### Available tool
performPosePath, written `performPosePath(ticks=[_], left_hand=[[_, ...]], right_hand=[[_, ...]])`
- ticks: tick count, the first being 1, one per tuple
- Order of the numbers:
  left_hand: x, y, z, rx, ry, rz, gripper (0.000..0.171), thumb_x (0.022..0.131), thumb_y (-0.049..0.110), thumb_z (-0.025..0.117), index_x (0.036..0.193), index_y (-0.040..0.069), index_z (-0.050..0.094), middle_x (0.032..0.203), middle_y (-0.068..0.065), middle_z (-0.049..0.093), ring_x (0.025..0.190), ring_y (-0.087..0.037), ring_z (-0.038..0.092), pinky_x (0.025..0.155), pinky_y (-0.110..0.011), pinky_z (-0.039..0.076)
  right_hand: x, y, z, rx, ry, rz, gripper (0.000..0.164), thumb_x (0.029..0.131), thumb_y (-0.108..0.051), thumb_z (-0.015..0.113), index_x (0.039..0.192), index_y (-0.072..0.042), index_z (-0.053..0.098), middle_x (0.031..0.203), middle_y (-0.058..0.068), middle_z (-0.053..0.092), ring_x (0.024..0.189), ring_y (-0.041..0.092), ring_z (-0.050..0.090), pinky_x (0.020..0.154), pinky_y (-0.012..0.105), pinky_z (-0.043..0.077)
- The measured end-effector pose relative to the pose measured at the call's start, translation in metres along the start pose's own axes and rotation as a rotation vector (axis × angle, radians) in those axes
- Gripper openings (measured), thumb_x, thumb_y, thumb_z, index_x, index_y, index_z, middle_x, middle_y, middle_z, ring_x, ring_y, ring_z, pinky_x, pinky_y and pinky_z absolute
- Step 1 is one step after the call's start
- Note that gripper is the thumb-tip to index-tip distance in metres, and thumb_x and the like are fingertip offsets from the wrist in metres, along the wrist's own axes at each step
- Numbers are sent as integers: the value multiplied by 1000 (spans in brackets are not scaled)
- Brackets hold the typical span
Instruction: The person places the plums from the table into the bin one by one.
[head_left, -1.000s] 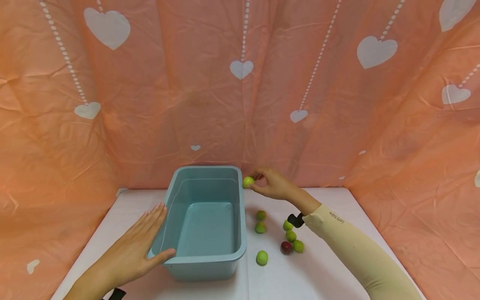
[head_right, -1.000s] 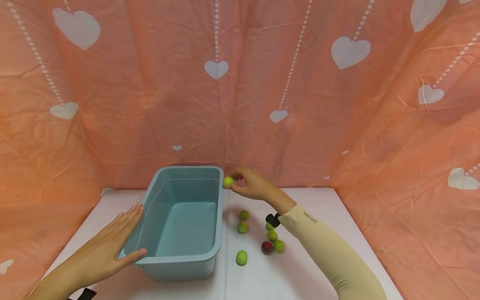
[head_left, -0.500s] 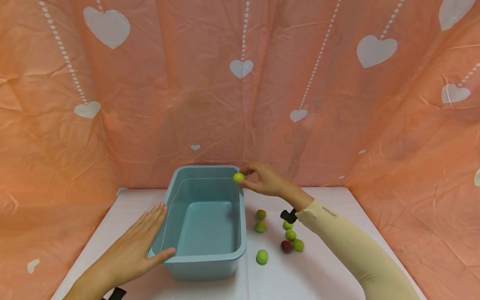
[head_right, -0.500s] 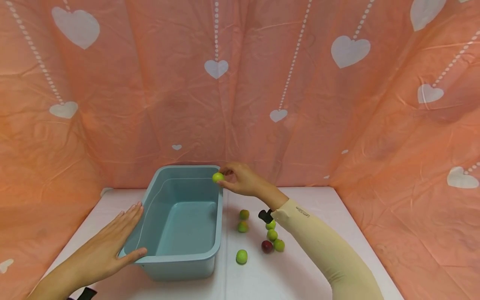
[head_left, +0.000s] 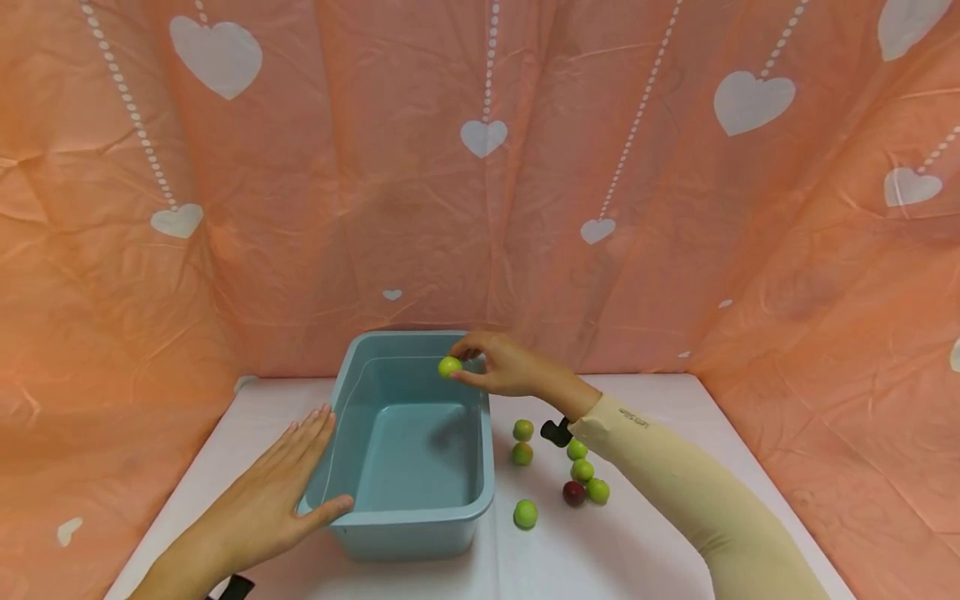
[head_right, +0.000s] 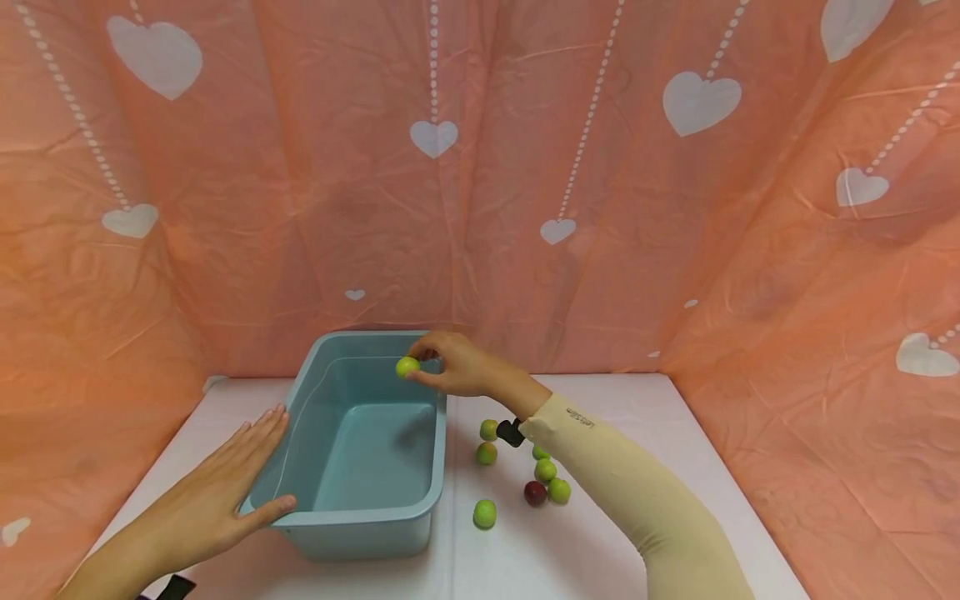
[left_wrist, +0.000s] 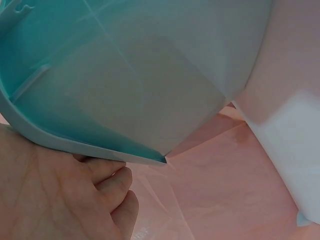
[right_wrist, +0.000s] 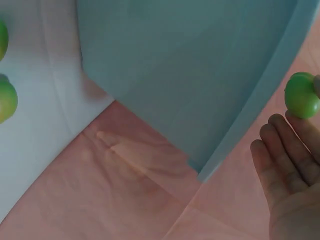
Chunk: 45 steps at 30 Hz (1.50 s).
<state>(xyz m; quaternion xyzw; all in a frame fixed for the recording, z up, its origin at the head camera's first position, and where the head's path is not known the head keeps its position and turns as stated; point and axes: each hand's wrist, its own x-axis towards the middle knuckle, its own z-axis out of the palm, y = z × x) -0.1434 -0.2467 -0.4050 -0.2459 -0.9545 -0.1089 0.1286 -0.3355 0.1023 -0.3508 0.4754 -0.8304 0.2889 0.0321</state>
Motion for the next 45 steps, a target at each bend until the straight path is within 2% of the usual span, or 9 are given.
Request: performPosePath(ticks=[5,10,20,31,39,45], left_hand=[[0,0,1,5,7,5,102,100,63,66,166,-5,30,174,-23,28,159,-42,30,126,-13,-10],[1,-1,1,11,21,13,102,99,63,67,166,-5,31,173,-23,29,159,-41,31,127,-13,-10],[1,-1,1,9,13,10,102,99,62,68,166,-5,31,174,-22,28,159,-41,31,127,-13,-9],[1,-2,2,19,33,26,103,97,62,71,165,-6,34,172,-23,32,158,-41,34,127,-14,-9],[0,-1,1,17,35,25,102,97,61,71,164,-6,34,172,-23,32,158,-41,34,126,-13,-10],[1,-2,1,25,46,37,102,97,61,72,164,-6,35,172,-23,32,157,-41,35,127,-14,-8]], right_hand=[[6,-2,6,-29,-51,16,34,101,-22,78,127,-1,72,124,10,74,115,26,71,105,39,59],[13,-6,11,-34,-89,4,35,102,-24,76,128,-1,72,125,10,73,117,27,71,105,32,57],[27,-10,19,-26,-177,8,32,103,-21,76,128,-1,72,127,12,71,117,25,70,106,38,59],[40,-14,36,-32,-236,-4,31,104,-22,74,126,-1,73,125,11,72,116,23,71,103,26,57],[46,-16,48,-49,-259,9,29,103,-24,75,124,-4,74,122,8,73,116,24,71,101,21,55],[50,-18,54,-13,-279,22,29,102,-24,77,123,-4,75,123,8,73,115,23,71,101,22,56]])
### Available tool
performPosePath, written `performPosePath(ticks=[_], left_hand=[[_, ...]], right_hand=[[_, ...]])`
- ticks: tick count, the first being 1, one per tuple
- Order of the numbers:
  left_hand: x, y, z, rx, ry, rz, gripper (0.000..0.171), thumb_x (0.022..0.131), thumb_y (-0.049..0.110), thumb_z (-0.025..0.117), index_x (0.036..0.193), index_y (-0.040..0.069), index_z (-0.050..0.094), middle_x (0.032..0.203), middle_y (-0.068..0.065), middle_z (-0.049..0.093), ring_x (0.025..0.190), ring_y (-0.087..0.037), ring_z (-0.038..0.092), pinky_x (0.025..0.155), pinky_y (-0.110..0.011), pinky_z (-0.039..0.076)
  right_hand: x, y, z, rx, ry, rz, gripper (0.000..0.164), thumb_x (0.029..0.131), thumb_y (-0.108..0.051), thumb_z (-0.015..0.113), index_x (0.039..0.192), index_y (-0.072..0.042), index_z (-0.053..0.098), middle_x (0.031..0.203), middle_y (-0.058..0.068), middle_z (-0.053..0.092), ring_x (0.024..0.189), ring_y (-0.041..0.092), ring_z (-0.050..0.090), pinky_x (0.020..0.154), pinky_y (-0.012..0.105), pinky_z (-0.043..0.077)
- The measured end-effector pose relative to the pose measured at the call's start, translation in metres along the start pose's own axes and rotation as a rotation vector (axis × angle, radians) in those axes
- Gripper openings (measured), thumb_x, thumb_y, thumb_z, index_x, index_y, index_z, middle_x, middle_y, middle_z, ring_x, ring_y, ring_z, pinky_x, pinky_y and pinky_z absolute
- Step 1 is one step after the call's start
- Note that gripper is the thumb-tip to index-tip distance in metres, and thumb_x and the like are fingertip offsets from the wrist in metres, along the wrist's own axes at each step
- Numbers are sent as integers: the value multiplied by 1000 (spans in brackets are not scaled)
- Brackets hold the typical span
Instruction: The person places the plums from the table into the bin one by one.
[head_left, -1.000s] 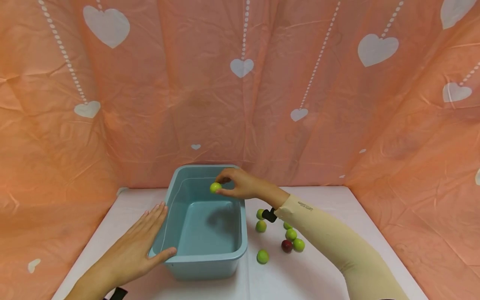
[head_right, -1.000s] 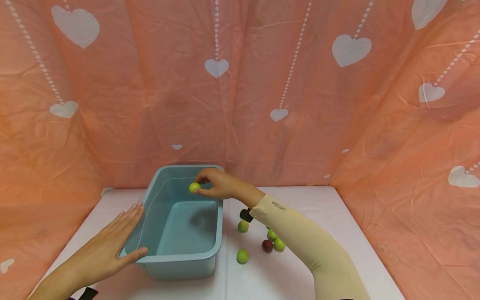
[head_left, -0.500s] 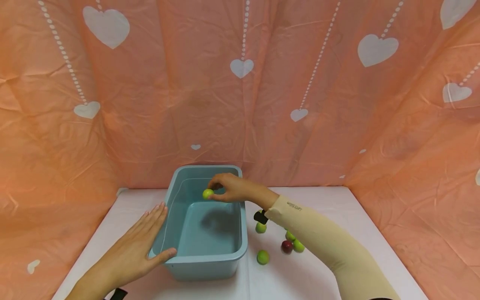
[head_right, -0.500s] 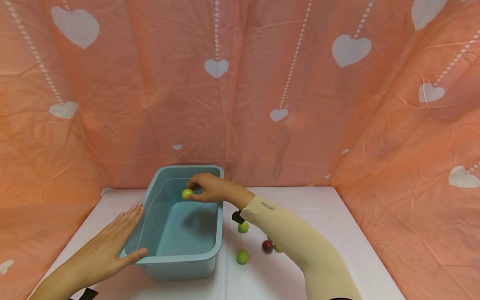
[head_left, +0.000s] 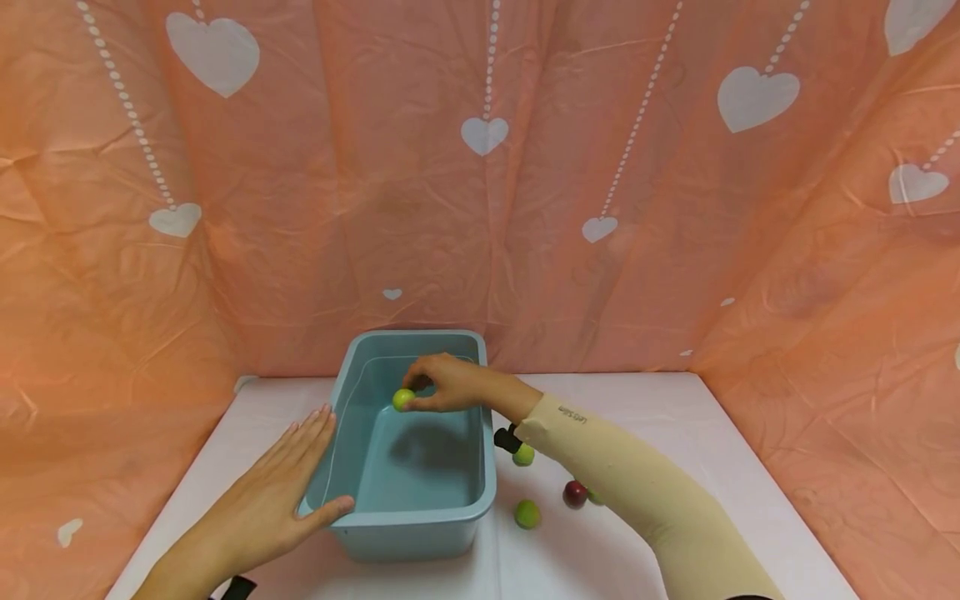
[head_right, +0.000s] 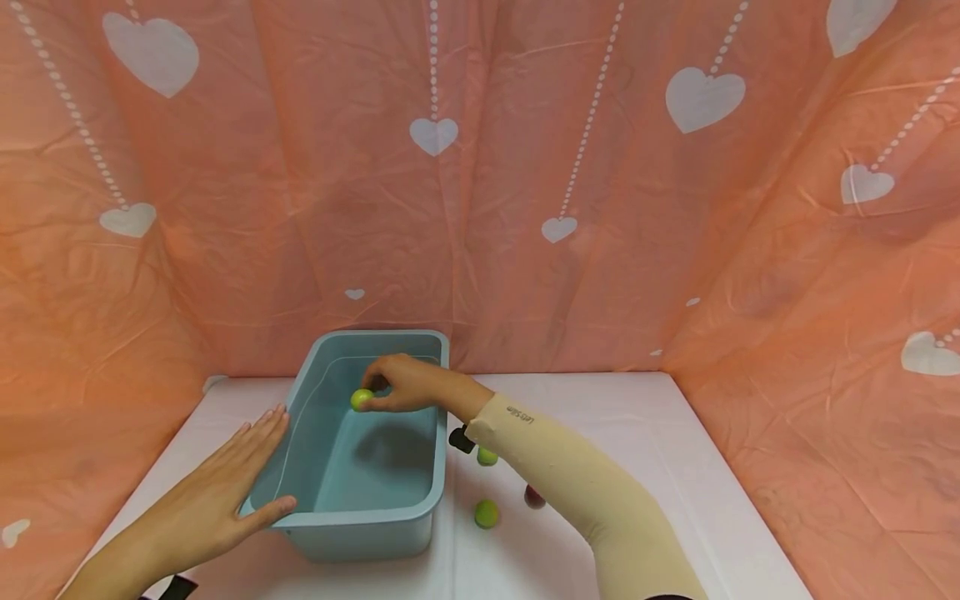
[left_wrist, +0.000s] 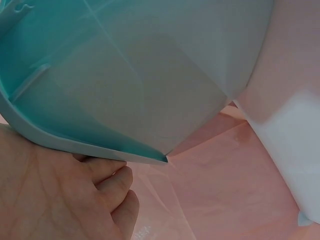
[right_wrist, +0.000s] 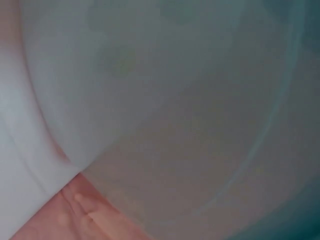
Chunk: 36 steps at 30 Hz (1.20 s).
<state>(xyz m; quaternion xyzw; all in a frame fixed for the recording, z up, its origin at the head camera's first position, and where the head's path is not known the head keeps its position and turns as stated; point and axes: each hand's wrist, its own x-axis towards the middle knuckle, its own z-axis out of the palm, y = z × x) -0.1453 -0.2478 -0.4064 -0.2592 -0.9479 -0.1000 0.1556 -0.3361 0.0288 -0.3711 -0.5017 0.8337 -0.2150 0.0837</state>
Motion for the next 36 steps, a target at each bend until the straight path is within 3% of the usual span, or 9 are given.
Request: performPosePath(ticks=[6,14,36], left_hand=[[0,0,0,8,21,16,101,97,60,71,164,-6,35,172,-24,33,158,-40,35,129,-16,-6],[1,1,1,1,16,19,100,98,61,71,164,-7,35,172,-24,32,158,-40,35,129,-16,-7],[0,1,0,10,28,18,101,97,60,71,164,-6,35,172,-24,32,157,-40,36,130,-17,-4]], right_hand=[[5,-2,8,74,-47,11,24,100,-20,79,120,-6,76,118,5,75,108,16,71,99,24,58],[8,-7,16,83,-89,8,22,98,-22,82,115,-8,79,107,2,79,92,0,68,88,15,55],[13,-9,23,105,-235,24,24,98,-18,81,118,-5,78,105,3,79,91,2,69,84,14,56]])
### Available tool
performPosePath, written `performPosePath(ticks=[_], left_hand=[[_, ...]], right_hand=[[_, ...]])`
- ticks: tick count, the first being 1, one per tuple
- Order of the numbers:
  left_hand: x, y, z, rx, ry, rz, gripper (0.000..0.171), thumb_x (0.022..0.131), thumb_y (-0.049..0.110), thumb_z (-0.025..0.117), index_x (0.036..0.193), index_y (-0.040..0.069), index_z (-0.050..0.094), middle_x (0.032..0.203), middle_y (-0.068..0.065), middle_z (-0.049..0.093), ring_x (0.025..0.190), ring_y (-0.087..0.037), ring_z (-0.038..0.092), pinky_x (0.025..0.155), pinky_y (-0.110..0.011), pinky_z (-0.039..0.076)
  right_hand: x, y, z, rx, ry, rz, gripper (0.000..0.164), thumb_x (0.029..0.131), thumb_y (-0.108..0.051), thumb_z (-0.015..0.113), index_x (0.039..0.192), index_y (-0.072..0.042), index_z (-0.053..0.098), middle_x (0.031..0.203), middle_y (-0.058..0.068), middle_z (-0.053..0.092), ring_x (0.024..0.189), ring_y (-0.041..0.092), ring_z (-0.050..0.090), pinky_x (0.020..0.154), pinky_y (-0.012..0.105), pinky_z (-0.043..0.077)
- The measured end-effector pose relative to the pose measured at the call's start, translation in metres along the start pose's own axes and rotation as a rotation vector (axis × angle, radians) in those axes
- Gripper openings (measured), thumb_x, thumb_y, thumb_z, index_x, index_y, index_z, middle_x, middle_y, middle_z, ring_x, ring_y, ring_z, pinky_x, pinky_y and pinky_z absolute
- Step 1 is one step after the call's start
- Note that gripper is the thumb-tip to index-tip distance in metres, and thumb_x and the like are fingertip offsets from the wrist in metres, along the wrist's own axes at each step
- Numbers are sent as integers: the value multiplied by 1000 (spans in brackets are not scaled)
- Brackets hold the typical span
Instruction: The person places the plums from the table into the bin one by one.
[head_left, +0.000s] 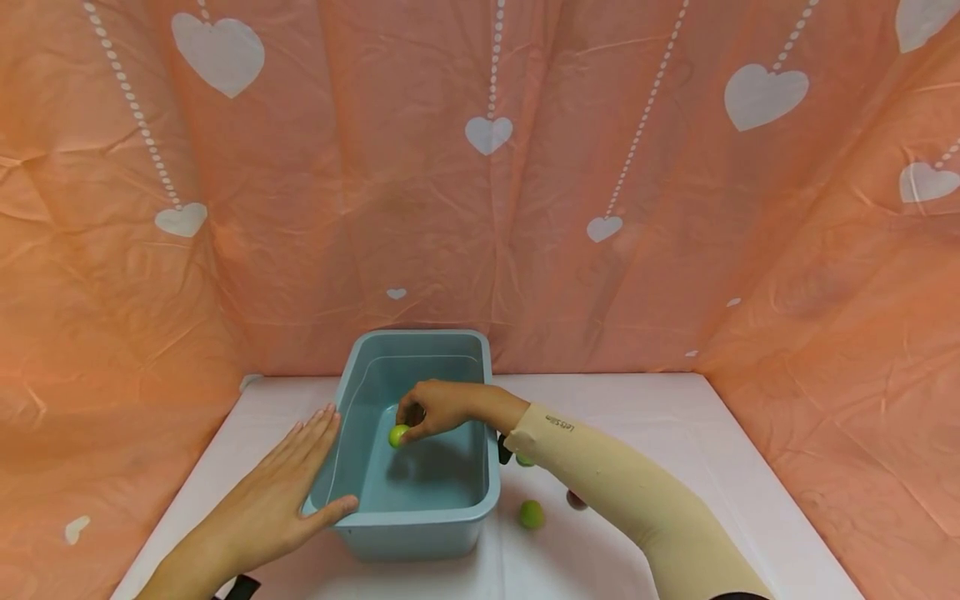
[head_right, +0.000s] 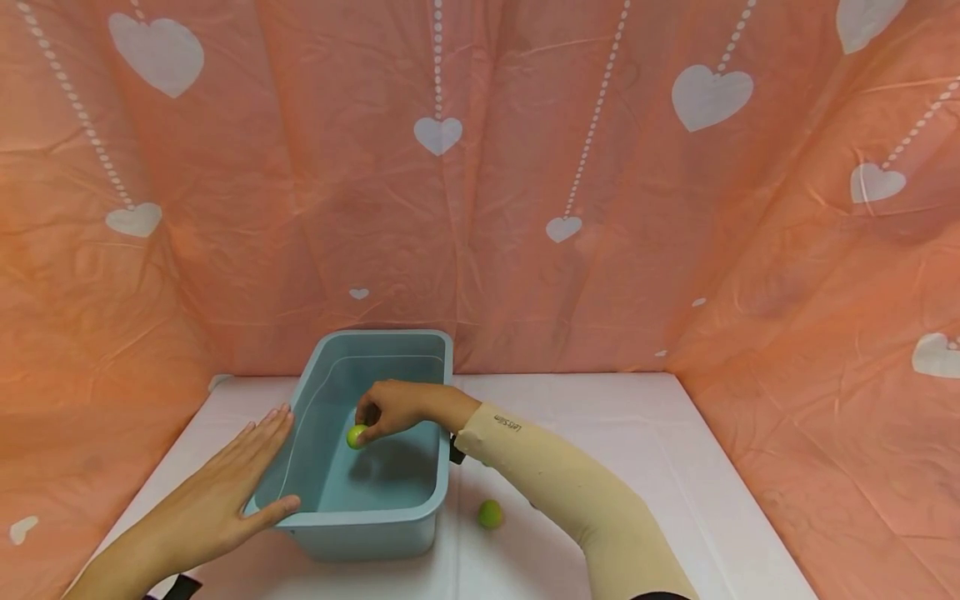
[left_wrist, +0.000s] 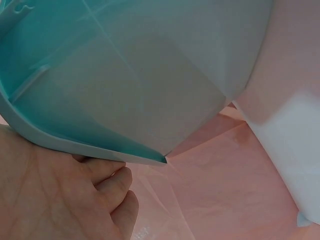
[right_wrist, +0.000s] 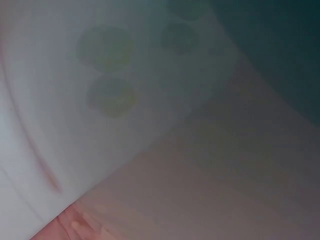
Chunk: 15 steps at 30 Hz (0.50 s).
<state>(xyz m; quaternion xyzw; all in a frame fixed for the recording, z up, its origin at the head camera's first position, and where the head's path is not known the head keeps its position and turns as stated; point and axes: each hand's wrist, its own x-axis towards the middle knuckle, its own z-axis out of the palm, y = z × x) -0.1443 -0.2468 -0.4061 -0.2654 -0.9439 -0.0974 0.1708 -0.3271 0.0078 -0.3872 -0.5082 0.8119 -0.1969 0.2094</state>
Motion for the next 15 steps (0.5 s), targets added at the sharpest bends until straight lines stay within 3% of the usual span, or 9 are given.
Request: performPosePath(ticks=[15], left_hand=[[0,1,1,-10,-13,-10,100,99,60,70,165,-6,33,172,-24,31,158,-40,34,128,-15,-7]], right_hand=[[0,1,1,-14,5,-13,28,98,-19,81,121,-3,78,112,5,79,95,3,70,85,14,56]])
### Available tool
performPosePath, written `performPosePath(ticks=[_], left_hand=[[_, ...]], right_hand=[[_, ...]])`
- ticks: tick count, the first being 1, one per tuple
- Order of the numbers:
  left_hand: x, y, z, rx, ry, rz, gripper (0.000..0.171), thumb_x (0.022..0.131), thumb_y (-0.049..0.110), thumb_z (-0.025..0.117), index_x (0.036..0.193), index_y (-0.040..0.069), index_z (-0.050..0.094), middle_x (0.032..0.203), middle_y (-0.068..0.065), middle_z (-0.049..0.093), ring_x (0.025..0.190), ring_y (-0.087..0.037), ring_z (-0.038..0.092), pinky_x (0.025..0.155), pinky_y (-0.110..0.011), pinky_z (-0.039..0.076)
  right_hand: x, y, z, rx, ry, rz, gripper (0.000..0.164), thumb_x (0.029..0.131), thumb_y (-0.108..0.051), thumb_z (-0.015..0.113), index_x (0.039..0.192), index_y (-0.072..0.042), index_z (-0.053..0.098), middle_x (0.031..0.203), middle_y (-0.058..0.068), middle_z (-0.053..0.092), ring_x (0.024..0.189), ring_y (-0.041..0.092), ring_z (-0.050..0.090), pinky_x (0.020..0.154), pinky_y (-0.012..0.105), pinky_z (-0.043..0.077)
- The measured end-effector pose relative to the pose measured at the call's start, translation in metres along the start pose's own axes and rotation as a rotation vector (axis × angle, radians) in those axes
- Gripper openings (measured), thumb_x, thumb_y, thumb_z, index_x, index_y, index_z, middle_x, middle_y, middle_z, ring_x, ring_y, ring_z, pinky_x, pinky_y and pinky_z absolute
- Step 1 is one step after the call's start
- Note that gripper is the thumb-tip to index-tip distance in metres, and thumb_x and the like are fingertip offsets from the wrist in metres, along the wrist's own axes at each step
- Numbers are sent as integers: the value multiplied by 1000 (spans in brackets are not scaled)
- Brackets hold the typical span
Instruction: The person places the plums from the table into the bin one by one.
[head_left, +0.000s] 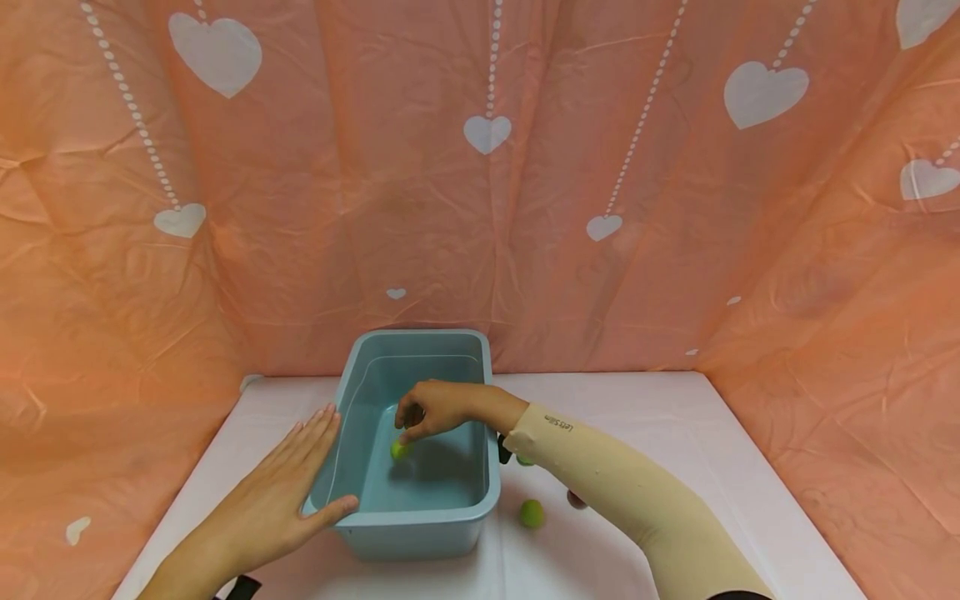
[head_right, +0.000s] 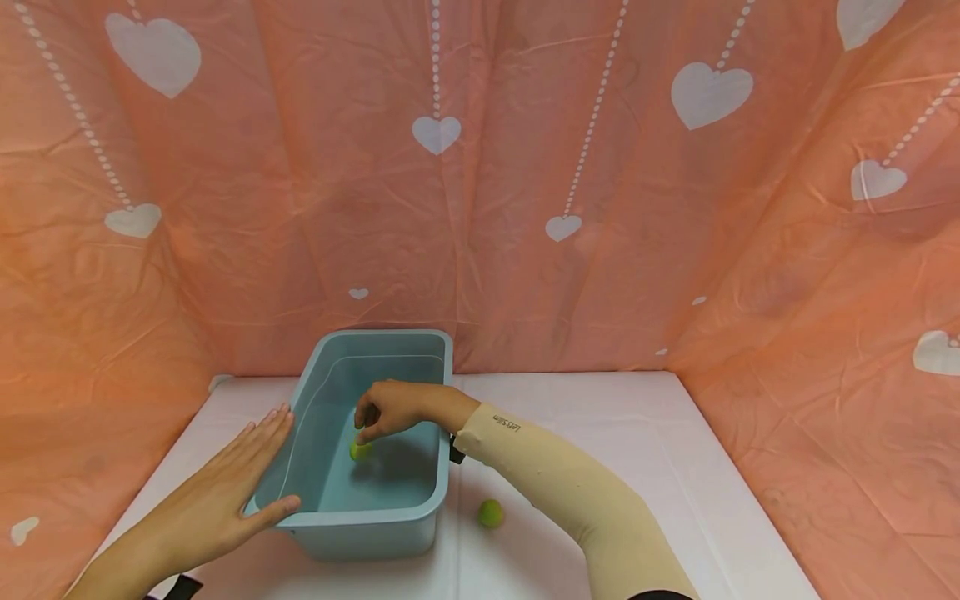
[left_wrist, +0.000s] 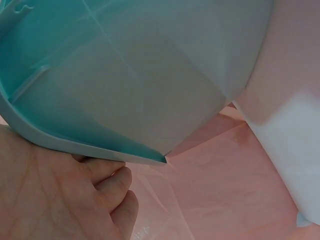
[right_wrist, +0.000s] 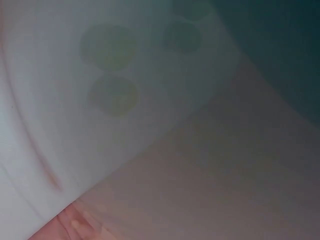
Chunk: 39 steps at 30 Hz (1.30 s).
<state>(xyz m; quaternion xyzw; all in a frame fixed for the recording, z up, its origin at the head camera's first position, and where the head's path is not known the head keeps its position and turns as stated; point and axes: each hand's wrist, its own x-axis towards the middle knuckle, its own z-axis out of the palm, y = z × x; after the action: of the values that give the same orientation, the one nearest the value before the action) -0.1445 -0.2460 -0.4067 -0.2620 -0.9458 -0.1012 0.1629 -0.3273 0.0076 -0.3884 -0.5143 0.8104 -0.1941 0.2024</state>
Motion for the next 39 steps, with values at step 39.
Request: performPosePath(ticks=[39], left_hand=[[1,1,0,-42,-59,-60,101,99,59,70,167,-4,29,174,-22,28,159,-43,31,125,-12,-10]], right_hand=[[-74,15,-44,159,317,-4,29,105,-18,73,131,-6,75,128,6,75,115,13,71,104,28,58]])
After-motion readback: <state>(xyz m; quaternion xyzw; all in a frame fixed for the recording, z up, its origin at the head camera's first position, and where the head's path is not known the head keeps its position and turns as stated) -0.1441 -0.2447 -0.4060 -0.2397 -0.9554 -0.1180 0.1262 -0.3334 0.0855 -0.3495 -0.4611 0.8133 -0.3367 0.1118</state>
